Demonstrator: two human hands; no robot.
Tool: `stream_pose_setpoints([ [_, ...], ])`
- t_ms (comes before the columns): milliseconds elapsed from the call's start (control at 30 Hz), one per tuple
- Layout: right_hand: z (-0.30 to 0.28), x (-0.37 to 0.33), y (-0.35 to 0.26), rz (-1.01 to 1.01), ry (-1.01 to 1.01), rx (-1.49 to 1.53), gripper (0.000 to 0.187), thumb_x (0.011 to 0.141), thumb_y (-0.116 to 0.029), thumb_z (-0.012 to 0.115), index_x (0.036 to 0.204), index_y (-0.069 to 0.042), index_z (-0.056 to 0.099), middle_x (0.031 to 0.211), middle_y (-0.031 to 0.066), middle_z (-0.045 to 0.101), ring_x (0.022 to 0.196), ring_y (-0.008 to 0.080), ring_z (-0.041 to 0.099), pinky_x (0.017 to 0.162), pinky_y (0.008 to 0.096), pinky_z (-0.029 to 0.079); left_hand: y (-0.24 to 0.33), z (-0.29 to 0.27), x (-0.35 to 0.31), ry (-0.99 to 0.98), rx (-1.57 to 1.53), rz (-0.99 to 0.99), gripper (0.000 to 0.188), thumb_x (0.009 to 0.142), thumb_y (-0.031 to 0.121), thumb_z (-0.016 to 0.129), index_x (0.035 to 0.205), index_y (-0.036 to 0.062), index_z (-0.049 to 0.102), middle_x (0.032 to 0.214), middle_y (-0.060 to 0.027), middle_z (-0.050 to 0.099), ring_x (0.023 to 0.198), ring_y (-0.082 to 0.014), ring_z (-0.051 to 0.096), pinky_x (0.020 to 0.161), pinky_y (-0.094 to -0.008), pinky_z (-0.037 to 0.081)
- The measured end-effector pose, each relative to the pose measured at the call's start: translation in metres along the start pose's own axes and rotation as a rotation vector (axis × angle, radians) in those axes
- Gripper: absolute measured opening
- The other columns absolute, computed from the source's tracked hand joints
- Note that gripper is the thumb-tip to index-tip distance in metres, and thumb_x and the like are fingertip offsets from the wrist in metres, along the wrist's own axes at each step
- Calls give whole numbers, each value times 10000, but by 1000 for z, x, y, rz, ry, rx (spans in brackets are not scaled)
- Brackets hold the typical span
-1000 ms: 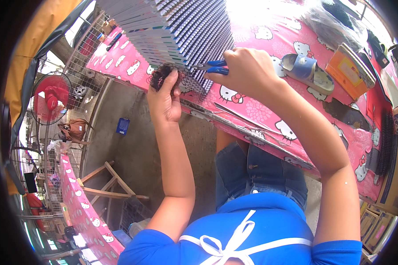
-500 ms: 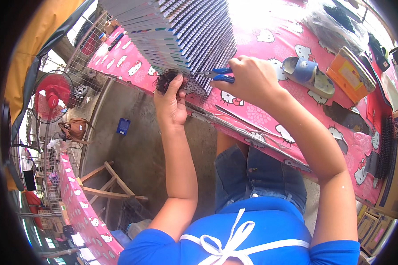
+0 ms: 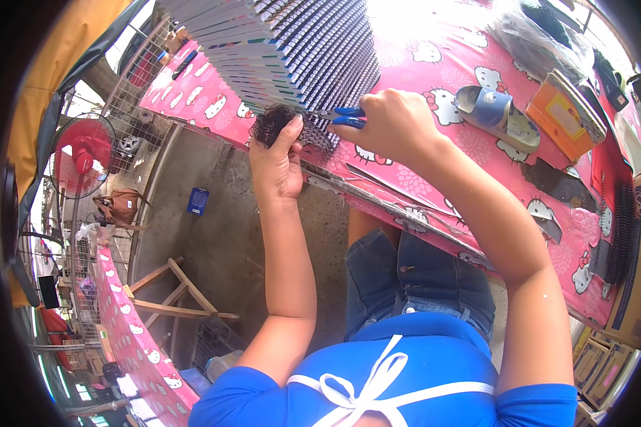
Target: The person uses pliers to trim the wire of a stack of spiral notebooks, then separates the notebooks and organizes them into multiple smaller stacks on a table.
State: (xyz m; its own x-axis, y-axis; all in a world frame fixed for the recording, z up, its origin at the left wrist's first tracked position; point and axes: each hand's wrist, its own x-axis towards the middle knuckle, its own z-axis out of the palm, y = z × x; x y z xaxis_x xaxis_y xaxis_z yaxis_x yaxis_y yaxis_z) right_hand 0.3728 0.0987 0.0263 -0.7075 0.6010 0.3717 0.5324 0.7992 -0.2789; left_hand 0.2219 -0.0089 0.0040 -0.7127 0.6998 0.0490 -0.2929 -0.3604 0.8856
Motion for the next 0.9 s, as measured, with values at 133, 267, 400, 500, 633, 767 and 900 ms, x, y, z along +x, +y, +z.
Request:
stream_pose_setpoints([
  [133, -5, -2, -1, 16, -14, 14, 581, 746, -586, 649, 660, -12, 640, 582, 125, 611, 541, 287, 635, 548, 404, 513, -1, -5, 0, 25, -9, -17, 339, 698, 18, 781, 983, 85, 610, 881, 13, 624, 704, -64, 555, 550, -196, 409],
  [267, 5, -9, 12, -206, 397, -89, 549, 745, -560, 662, 667, -16, 641, 641, 112, 627, 589, 288, 645, 587, 409, 513, 2, -6, -4, 91, -47, -86, 330, 705, 20, 781, 981, 93, 617, 881, 19, 628, 704, -58, 555, 551, -191, 408],
  [400, 12, -2, 6, -171, 289, -86, 558, 742, -562, 658, 670, -9, 642, 607, 123, 622, 567, 300, 644, 573, 412, 521, -3, 0, -7, 54, 1, -56, 341, 706, 15, 781, 995, 90, 616, 874, 22, 628, 702, -55, 561, 547, -182, 408],
  [500, 9, -1, -2, 15, -36, 25, 572, 739, -569, 652, 667, -1, 640, 566, 133, 612, 540, 314, 642, 556, 414, 527, -4, -2, -4, 34, 23, -14, 350, 705, 9, 781, 1002, 89, 613, 873, 23, 629, 693, -53, 562, 542, -176, 409],
  [633, 4, -12, 3, 44, -61, 1, 577, 743, -572, 655, 689, 2, 639, 617, 140, 622, 582, 304, 648, 587, 409, 524, -7, -8, -3, 84, 17, -49, 356, 701, -2, 779, 1000, 83, 607, 870, 14, 632, 677, -52, 558, 542, -177, 411],
  [767, 12, -13, 14, -171, 245, -95, 588, 743, -578, 658, 719, 9, 640, 671, 149, 626, 624, 295, 652, 621, 402, 520, -13, -7, -7, 98, -4, -45, 360, 690, -8, 785, 989, 75, 603, 857, 4, 626, 668, -55, 556, 543, -181, 414],
  [900, 12, -5, 2, -39, 10, -52, 560, 741, -563, 662, 726, -3, 639, 654, 129, 629, 632, 284, 655, 608, 402, 520, -19, -5, -8, 66, 22, 17, 368, 685, -6, 789, 987, 76, 596, 852, 8, 620, 669, -57, 556, 545, -187, 416],
])
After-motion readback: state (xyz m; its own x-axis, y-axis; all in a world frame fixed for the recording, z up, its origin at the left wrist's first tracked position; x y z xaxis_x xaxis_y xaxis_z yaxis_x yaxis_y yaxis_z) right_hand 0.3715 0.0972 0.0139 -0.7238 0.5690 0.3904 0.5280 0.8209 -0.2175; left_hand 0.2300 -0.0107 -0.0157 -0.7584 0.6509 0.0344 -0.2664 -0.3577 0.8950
